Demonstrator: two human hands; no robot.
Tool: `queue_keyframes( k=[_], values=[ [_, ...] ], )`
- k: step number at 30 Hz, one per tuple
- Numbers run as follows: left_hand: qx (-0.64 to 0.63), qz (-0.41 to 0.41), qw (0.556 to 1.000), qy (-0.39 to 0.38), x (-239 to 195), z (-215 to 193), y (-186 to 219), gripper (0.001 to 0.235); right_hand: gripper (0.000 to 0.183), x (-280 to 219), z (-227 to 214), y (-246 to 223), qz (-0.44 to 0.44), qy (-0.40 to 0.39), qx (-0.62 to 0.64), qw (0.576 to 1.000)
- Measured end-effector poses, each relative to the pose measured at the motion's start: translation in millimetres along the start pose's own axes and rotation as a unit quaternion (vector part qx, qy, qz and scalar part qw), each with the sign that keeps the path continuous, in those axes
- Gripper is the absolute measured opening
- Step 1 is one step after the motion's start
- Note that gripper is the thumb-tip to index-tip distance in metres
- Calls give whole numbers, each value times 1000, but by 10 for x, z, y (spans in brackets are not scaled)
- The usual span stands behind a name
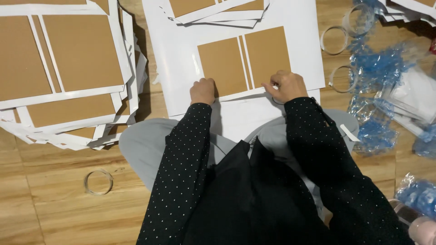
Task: Applying double-sided tape to cardboard pieces for assembly
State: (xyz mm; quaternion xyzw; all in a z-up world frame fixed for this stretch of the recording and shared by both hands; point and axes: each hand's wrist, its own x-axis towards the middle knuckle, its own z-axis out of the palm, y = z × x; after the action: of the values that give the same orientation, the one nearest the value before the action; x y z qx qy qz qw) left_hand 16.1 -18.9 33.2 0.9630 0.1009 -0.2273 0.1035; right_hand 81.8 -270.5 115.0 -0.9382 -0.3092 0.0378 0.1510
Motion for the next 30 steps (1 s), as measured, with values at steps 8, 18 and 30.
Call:
queue_keyframes(
  k=[8,18,30],
  values=[
    [12,9,1000,-26,-113,-243,58,36,29,-69,-55,433,55,-66,24,996],
    [33,2,998,-55,-99,-297,98,45,21,-176,-89,987,159,-109,118,974],
    [28,3,996,-82,-42,-244,48,58,19,-115,-233,949,237,-171,157,943]
  ],
)
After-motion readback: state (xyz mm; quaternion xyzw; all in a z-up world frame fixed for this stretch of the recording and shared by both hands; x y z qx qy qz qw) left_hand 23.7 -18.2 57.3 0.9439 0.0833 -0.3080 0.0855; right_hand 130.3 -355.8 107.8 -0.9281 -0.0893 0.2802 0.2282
